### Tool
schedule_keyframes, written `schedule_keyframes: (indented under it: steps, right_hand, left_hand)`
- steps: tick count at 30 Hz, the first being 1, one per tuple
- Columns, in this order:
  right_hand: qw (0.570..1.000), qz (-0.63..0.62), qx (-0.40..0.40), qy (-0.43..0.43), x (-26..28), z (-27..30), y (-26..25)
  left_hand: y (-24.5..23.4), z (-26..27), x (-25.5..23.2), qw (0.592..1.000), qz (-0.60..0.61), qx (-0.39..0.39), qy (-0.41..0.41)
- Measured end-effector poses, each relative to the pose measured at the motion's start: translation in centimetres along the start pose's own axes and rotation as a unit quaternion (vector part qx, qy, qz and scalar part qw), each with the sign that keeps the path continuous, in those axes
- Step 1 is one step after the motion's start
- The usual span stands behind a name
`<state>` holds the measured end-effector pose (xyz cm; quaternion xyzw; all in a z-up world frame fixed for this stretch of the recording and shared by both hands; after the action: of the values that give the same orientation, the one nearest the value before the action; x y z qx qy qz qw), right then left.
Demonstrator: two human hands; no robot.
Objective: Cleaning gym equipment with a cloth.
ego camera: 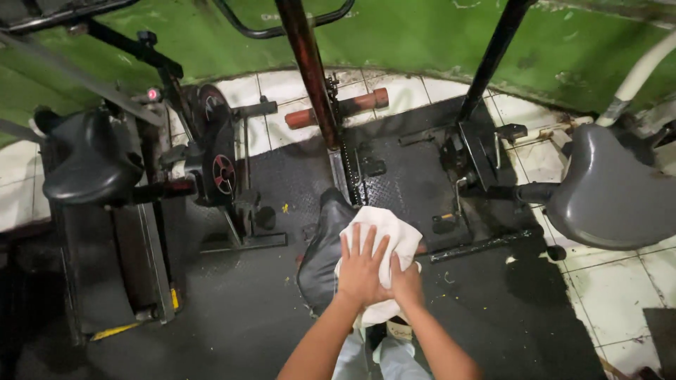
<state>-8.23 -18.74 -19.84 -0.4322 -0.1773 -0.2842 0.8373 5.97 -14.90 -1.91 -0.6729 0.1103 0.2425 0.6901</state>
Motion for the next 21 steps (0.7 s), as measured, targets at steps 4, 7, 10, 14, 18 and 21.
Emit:
schedule_keyframes:
  steps: [4,7,10,14,18,21]
  right_hand:
    - [0.999,0.002,0.036,0.024,-2.0,-7.1,3.2]
    - [0.995,0.091,0.028,0.018,-0.8,-11.9,3.1]
    - [0.991,0.106,0.077,-0.001,3.8,-11.1,0.9]
    - [0.997,0.054,-0.019,-0.044,5.8,-7.3,-2.0]
    - [0.938,-0.011,-0.177,-0.297,10.3,-1.1,-5.2]
    - [0.932,0.093,-0.18,-0.299,11.1,6.7,-4.3]
  left_hand:
    - [0.8,-3.8,0.2,0.998,-0.043,0.04,-0.002]
    - [3.6,-6.8,1.5,0.992,-0.064,0.105,-0.023]
    - [5.3,-8.6,2.9,0.984,-0.032,0.166,-0.058]
    - [5.4,-8.2,2.9,0.986,-0.03,0.159,-0.042]
    - [1.9,-5.6,1.5,0.999,0.025,0.024,0.007]
    - [-0.1,1.7,1.6,0.991,0.06,-0.115,0.018]
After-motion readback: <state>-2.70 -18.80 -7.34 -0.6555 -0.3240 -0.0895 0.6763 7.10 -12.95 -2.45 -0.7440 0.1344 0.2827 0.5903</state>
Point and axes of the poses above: each hand's wrist, its own z-axis away from the middle knuckle, its own y-axis out of the palm, x = y × z, the point moved 9 cm from there along -z, towards the middle knuckle, and after that the axes turned 8 degrees about z, right-handed, at the moved point
